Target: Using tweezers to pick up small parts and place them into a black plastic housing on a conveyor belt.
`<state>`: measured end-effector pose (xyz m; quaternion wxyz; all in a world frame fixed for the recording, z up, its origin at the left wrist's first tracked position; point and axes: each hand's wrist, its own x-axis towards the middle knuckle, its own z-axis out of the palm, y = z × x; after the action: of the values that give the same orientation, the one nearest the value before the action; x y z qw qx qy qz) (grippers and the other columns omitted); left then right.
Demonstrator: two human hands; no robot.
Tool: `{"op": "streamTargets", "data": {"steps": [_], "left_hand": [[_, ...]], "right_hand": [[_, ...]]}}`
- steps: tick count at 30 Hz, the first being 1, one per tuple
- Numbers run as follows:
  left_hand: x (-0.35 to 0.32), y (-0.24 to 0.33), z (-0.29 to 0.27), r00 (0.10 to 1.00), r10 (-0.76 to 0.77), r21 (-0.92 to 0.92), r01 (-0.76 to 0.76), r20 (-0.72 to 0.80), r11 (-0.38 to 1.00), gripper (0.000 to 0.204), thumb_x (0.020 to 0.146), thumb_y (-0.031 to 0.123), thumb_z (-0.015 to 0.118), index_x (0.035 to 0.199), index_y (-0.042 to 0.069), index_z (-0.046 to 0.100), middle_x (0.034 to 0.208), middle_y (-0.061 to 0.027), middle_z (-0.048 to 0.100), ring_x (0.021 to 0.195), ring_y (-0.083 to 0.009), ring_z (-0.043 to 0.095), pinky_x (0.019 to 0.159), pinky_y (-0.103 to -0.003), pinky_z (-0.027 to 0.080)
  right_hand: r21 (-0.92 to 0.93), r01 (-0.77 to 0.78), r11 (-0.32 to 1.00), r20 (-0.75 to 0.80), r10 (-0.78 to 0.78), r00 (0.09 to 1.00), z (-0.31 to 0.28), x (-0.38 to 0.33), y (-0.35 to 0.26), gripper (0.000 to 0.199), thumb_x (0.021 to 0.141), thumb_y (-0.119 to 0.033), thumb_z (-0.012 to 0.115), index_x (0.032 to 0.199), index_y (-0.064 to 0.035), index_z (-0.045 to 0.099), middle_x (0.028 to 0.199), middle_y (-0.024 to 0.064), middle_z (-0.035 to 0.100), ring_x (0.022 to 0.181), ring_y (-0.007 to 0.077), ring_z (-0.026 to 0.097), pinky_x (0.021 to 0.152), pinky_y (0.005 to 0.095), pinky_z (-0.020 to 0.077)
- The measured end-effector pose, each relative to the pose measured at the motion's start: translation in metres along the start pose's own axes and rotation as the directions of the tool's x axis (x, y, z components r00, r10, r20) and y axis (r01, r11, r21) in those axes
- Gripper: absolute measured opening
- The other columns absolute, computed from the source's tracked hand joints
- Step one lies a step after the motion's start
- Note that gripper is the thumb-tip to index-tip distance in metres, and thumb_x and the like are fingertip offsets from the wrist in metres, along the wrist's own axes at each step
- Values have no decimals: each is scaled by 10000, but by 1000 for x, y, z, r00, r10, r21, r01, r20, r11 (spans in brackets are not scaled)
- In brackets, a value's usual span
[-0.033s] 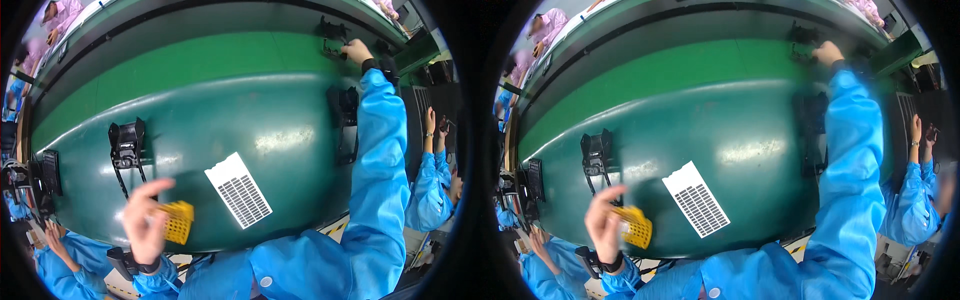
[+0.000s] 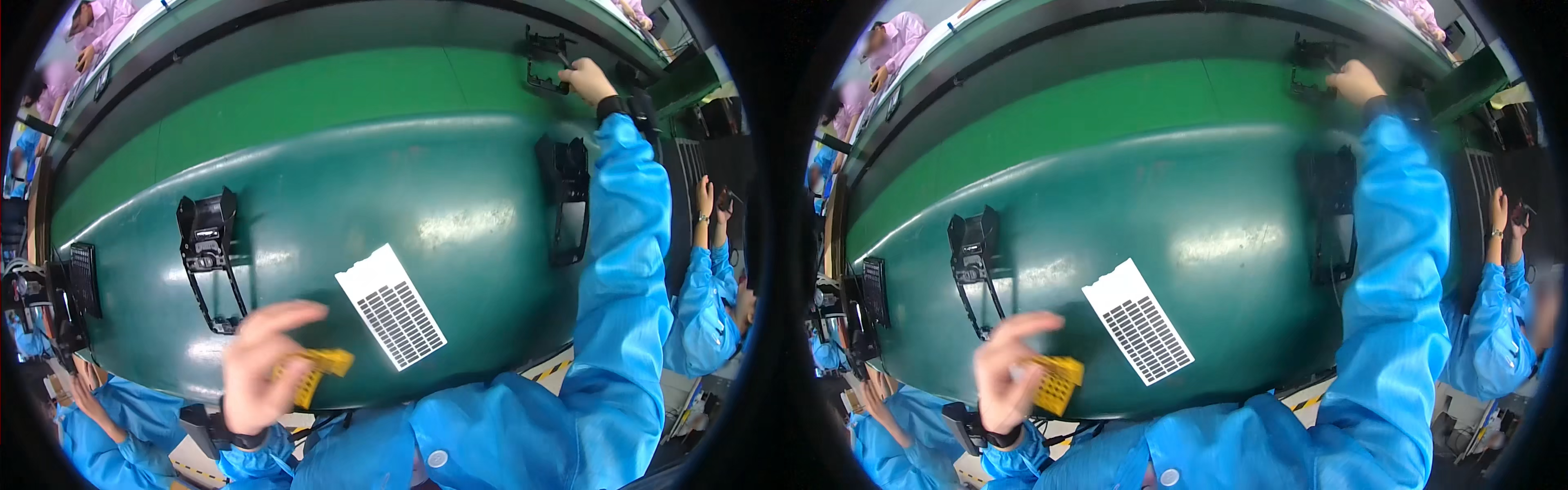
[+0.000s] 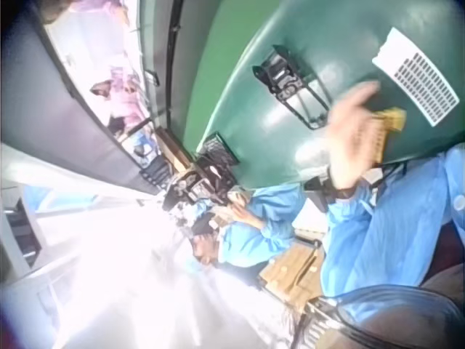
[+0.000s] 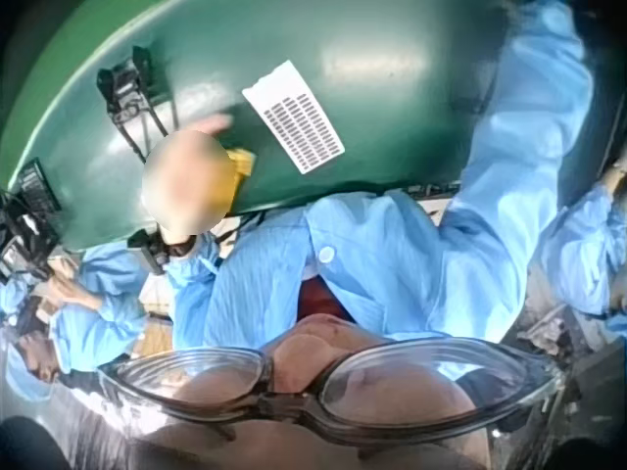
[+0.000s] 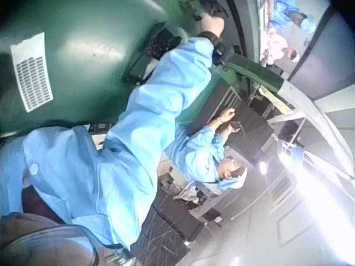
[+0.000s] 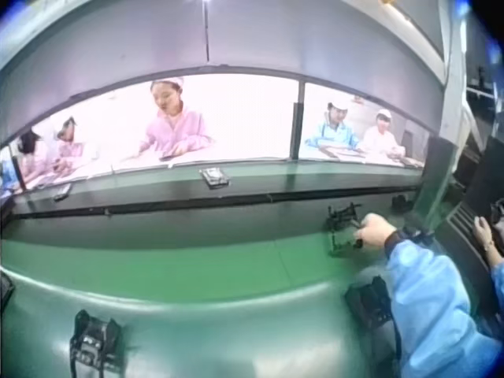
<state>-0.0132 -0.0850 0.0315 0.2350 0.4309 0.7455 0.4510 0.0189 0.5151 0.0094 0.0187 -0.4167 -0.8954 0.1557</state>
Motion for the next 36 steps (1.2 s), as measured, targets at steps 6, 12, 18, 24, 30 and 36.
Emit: {"op": "streamTargets", "data": {"steps": [6, 12, 18, 24, 30, 36], "left_hand": [[3, 16, 46, 934, -57, 204, -17, 352, 979, 150, 794, 157, 710, 746, 44, 624, 1433, -173, 453, 1399, -475, 251, 1090, -608, 256], [17, 6, 45, 923, 2, 197, -85, 385, 977, 155, 792, 117, 699, 724, 22, 597, 1445, -180, 431, 1406, -492, 220, 1098, -641, 210], [30, 14, 47, 945, 21, 169, -80, 325, 982, 110, 780, 67, 670, 728, 14, 589, 1397, -182, 479, 1391, -478, 271, 1111, -596, 242], [41, 10, 54, 952, 151, 230, -215, 265, 949, 125, 747, 78, 680, 718, 6, 582, 1322, -174, 548, 1313, -426, 424, 1039, -510, 380], [46, -5, 53, 962, 169, 198, -213, 215, 957, 136, 725, 65, 674, 685, -2, 562, 1221, -167, 621, 1248, -413, 502, 991, -484, 431], [50, -13, 56, 963, 179, 177, -216, 203, 960, 119, 718, 57, 668, 690, -2, 569, 1231, -170, 620, 1250, -403, 504, 992, -479, 430]], "right_hand": [[457, 209, 865, 98, -282, 954, 7, -173, -60, 225, 842, -174, 617, 901, 38, 575, 769, 86, 585, 694, 169, 548, 613, 326, 448], [363, 246, 899, 49, -282, 958, 64, -307, -66, 223, 840, -121, 649, 914, 39, 513, 757, 233, 562, 689, 390, 590, 627, 421, 461], [736, 105, 668, -55, -96, 994, 55, -328, -55, 158, 948, -117, 517, 934, 8, 613, 823, 60, 624, 681, 127, 519, 643, 245, 416], [886, 173, 430, -48, -286, 957, 59, -330, -77, 265, 1005, -187, 473, 935, -6, 653, 842, 15, 596, 652, 62, 497, 610, 201, 403], [940, 104, 324, 11, -336, 942, 88, -329, -114, 166, 878, 48, 605, 1036, 8, 631, 953, 69, 617, 771, 106, 617, 628, 209, 505], [914, 110, 391, 17, -306, 952, 100, -329, -115, 183, 854, 41, 654, 1035, 21, 636, 1027, 86, 633, 746, 92, 630, 605, 201, 520]]}}
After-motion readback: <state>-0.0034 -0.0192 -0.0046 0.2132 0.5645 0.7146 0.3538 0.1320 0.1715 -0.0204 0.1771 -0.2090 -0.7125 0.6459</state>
